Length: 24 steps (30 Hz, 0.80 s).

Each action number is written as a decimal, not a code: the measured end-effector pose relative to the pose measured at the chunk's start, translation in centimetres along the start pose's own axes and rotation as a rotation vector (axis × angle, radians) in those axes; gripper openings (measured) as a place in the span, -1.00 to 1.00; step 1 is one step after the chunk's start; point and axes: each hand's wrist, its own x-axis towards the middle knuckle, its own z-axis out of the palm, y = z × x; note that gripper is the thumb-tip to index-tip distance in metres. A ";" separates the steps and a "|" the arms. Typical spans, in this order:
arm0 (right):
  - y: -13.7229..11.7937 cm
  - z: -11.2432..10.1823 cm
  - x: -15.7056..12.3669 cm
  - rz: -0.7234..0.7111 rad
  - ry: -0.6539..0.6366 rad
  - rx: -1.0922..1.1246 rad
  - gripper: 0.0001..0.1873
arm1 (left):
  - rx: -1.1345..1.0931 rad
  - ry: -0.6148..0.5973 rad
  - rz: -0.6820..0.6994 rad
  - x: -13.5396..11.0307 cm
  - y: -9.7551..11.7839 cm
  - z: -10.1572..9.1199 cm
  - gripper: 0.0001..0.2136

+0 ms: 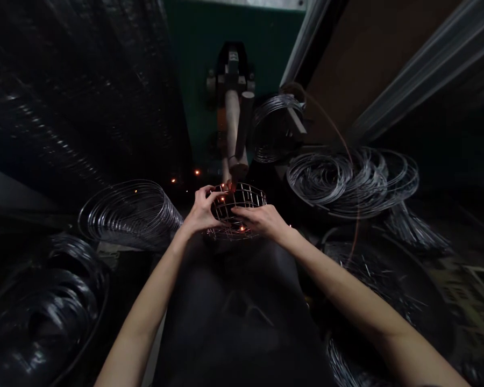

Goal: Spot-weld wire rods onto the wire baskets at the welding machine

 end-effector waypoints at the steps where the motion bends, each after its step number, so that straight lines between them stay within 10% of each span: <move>1: 0.1 -0.1 0.2 0.012 0.011 0.009 -0.60 | -0.006 -0.013 -0.014 0.2 0.0 -0.2 -0.15; 24: 2.0 1.7 5.2 0.450 0.497 0.495 -0.94 | 0.031 -0.020 -0.073 6.7 -3.1 -1.5 -0.15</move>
